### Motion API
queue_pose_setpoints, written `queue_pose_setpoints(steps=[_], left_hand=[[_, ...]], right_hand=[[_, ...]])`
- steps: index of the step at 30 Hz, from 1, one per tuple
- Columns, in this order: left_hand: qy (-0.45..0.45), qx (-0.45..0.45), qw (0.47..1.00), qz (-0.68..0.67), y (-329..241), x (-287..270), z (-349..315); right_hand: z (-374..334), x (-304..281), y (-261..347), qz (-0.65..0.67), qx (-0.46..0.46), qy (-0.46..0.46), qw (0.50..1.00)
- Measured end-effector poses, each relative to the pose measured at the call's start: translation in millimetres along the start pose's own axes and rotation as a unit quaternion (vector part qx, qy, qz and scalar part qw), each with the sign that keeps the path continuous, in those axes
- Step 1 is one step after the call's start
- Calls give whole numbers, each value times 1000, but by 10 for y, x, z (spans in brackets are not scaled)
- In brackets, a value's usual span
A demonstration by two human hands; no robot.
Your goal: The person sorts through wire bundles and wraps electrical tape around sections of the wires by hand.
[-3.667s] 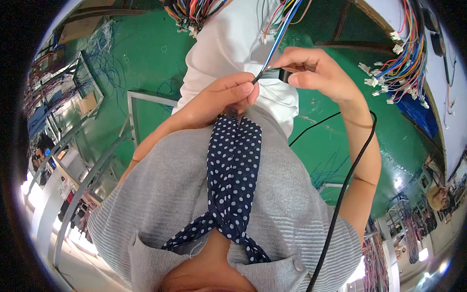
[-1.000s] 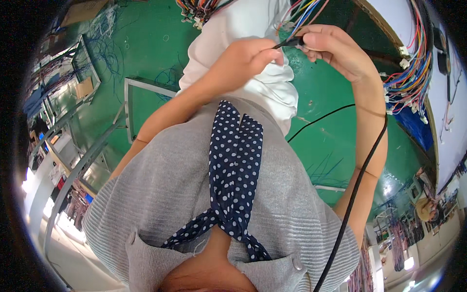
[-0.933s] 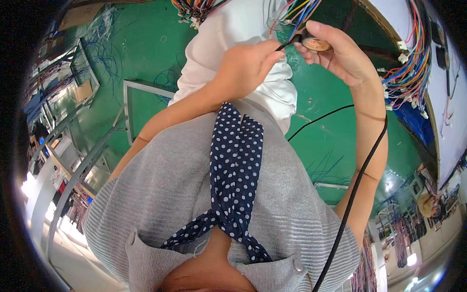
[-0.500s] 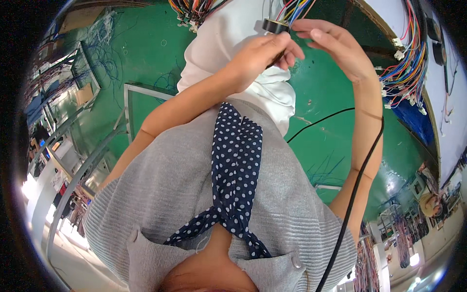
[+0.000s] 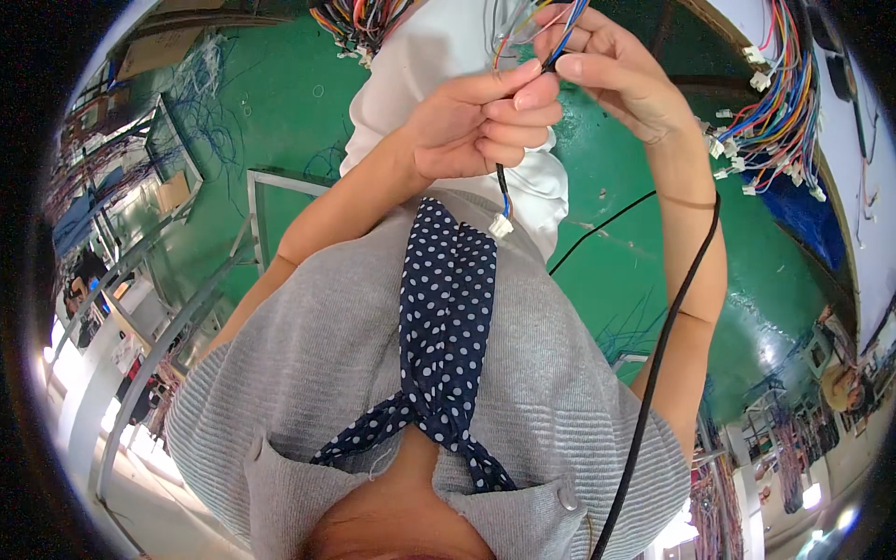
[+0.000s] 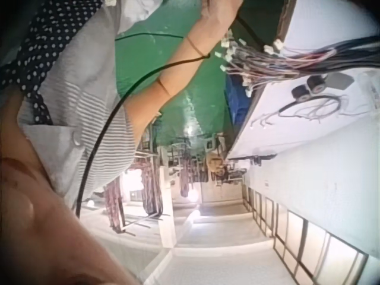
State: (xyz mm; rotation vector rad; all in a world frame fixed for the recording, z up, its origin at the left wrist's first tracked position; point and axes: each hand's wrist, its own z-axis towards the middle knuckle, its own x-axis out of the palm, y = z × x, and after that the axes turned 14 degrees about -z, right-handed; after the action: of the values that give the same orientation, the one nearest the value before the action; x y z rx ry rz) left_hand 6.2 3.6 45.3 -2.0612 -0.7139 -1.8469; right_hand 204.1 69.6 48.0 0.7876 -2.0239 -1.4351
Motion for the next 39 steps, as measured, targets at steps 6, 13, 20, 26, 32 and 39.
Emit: queue_pose_setpoints(steps=[6,13,20,26,32,39], left_hand=[[-174,318,700,615,162,-182,119],[-175,270,743,586,204,-211,222],[-47,105,979,169,-1,-173,292],[80,-63,994,-50,-121,-158,301],[42,-50,997,-32,-84,-144,289],[-149,204,831,496,100,-180,406]], right_hand=[[-307,-163,46,54,54,-101,992],[-389,40,528,22,55,-136,989],[-370,-372,-59,-61,78,-39,994],[60,-76,-274,48,-65,42,996],[-74,-342,-283,-30,-24,30,999],[-398,-207,1,102,70,-86,989]])
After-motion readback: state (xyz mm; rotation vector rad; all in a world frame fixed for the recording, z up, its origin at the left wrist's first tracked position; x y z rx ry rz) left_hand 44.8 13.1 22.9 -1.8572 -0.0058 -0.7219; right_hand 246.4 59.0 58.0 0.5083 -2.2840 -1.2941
